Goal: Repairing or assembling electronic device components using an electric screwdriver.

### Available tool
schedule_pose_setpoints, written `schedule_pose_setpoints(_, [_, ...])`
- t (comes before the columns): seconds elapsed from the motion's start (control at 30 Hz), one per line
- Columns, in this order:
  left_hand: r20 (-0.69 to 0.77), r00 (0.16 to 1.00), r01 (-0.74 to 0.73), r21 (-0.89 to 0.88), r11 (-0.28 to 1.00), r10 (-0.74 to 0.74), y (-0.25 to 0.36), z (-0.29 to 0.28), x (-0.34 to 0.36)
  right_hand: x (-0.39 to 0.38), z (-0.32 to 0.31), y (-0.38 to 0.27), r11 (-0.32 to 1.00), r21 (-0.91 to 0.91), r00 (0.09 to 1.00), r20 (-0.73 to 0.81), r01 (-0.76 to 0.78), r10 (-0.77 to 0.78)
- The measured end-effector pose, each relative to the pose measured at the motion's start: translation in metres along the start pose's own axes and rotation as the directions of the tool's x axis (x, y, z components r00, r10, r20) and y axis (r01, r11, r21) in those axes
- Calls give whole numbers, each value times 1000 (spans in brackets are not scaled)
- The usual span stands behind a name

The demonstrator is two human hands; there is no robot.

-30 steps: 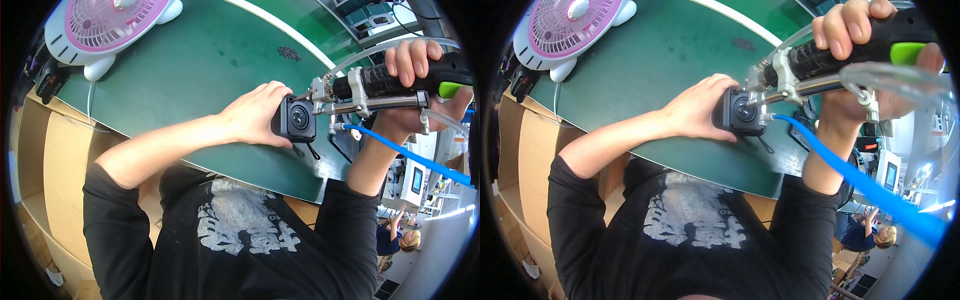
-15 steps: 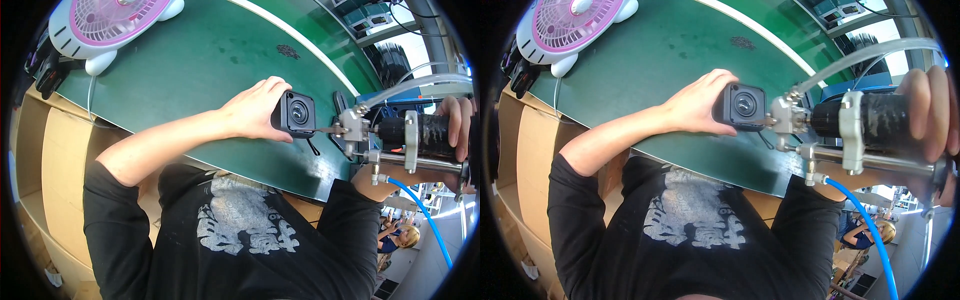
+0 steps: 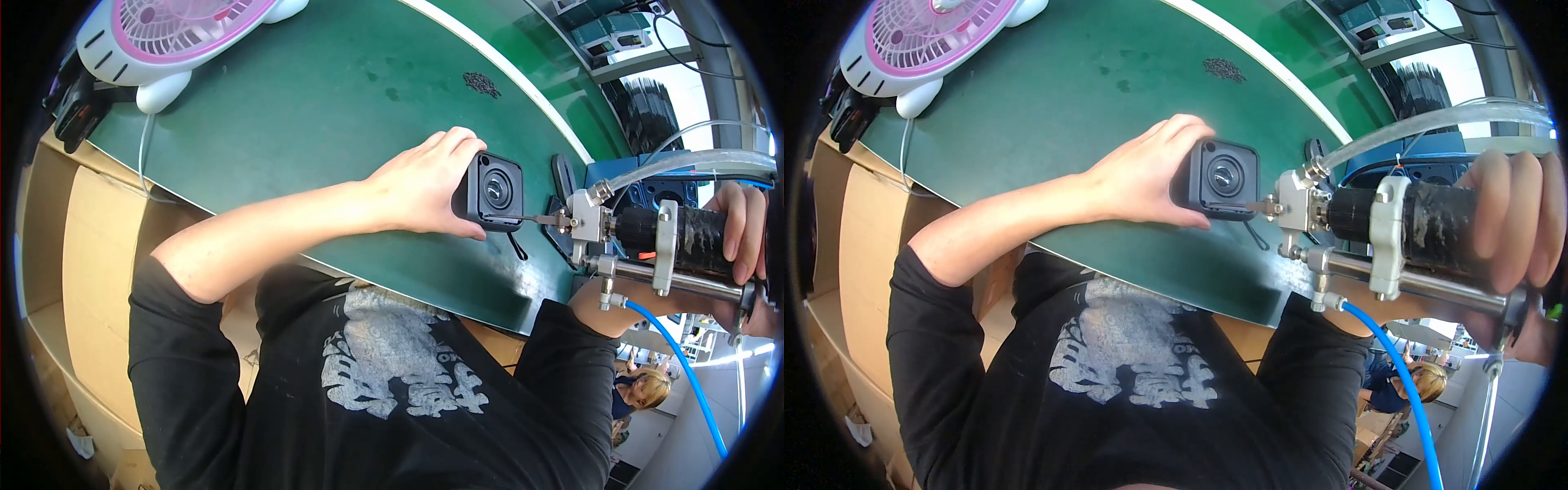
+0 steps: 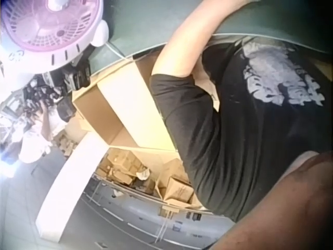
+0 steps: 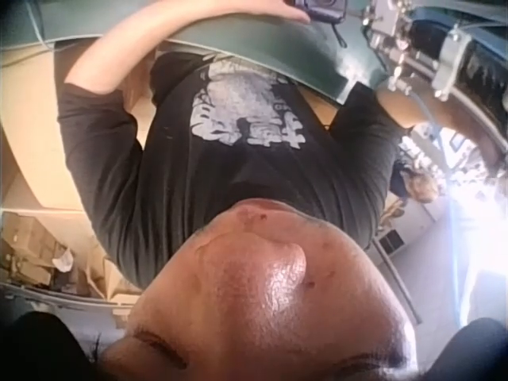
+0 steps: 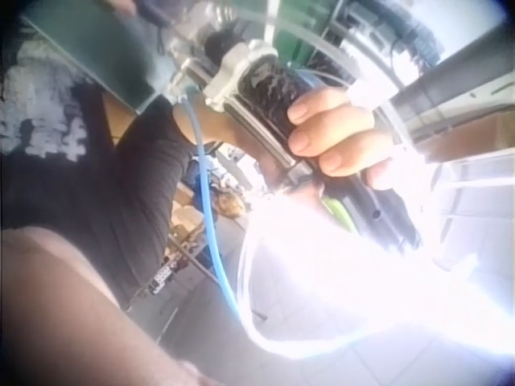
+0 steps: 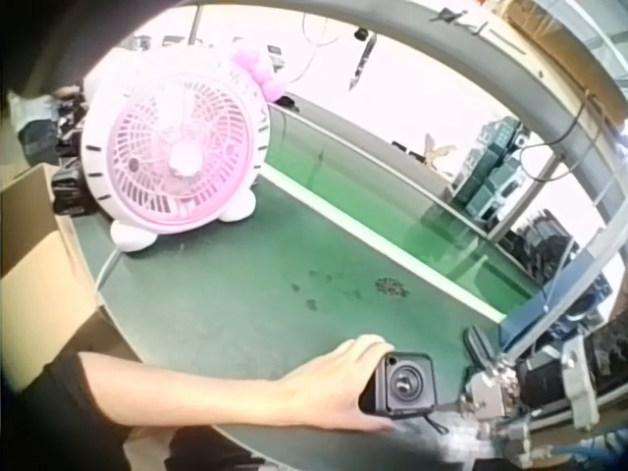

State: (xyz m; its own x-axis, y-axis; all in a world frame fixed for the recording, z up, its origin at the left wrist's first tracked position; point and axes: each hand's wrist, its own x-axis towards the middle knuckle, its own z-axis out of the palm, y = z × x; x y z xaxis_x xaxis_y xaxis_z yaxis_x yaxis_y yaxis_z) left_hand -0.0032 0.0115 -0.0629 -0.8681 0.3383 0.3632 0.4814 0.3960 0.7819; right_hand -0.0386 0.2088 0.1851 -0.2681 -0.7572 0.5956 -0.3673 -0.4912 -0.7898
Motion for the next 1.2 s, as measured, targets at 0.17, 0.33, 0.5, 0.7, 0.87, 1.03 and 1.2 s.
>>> schedule_pose_setpoints(0.17, [-79,995,-51,54,997,55,-1,6,-3,3,0,3,995,4,993,74,-95,95])
schedule_pose_setpoints(0.33, [-98,994,-48,24,999,50,-3,8,-3,-3,0,22,972,-9,972,13,-236,236])
schedule_pose_setpoints(0.5, [-58,997,-41,45,998,43,5,-1,7,-12,18,35,996,74,971,-232,-43,59])
schedule_pose_setpoints(0.7, [76,997,-17,231,973,0,10,-3,7,-2,-7,26,992,128,977,-208,-21,48])
schedule_pose_setpoints(0.87, [284,953,-67,533,844,-104,27,-16,21,21,-59,-31,995,-52,972,-214,85,-94])
schedule_pose_setpoints(1.03, [391,830,-74,784,616,-398,31,-74,22,18,-69,21,971,-239,913,-396,0,-98])
schedule_pose_setpoints(1.2, [398,906,-195,693,694,-144,19,-79,30,13,-58,73,970,-242,744,-644,26,-180])
